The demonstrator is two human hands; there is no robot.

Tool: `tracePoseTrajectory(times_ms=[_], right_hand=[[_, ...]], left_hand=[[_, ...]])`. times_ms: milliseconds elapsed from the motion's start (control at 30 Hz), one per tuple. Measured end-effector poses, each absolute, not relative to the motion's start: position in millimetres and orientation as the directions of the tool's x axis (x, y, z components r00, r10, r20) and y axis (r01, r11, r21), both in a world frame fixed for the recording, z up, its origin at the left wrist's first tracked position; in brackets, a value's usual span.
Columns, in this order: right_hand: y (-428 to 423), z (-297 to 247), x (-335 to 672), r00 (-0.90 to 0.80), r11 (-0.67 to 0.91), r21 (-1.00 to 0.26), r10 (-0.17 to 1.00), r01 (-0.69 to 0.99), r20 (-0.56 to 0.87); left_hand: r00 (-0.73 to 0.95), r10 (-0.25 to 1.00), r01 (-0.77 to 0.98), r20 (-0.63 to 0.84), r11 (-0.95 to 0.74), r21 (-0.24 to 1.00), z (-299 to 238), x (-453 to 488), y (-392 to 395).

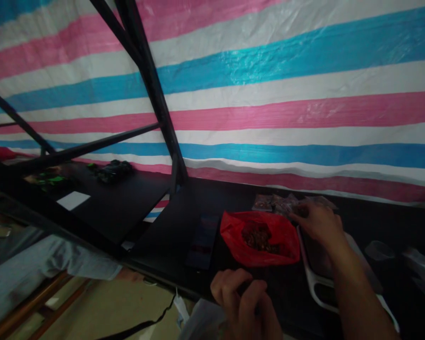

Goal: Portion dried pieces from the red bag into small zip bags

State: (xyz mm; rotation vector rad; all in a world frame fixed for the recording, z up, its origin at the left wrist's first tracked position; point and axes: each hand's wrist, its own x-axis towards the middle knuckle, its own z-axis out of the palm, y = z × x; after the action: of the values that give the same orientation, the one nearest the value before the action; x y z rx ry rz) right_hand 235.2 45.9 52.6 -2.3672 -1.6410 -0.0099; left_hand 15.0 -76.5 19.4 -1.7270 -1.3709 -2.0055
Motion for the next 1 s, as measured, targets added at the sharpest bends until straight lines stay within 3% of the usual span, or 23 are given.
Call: tracePoseTrajectory(times_ms=[200, 700, 833, 1000], right_hand=[[45, 62, 227, 0.468, -0.445, -0.218, 0.881, 0.869, 0.068], [46, 55, 222, 0.421, -0.387, -0.281, 0.904, 0.879, 0.071], [48, 53, 224, 0.451, -0.388, -0.359, 0.886, 0.849, 0.11], [44, 67, 236, 0.497, -0.329, -0.557, 0.849, 0.762, 0.179]], left_hand=[[-0.292, 0.394, 0.641, 0.872, -0.596, 0.484, 22, 3, -72], [-0.255, 0.431, 0.605, 0.866, -0.627, 0.491, 18, 20, -75], [-0.287, 0.443, 0.589, 0.849, -0.618, 0.521, 12, 26, -77], [-0.217, 0.426, 0.516, 0.878, -0.714, 0.474, 23, 24, -73]])
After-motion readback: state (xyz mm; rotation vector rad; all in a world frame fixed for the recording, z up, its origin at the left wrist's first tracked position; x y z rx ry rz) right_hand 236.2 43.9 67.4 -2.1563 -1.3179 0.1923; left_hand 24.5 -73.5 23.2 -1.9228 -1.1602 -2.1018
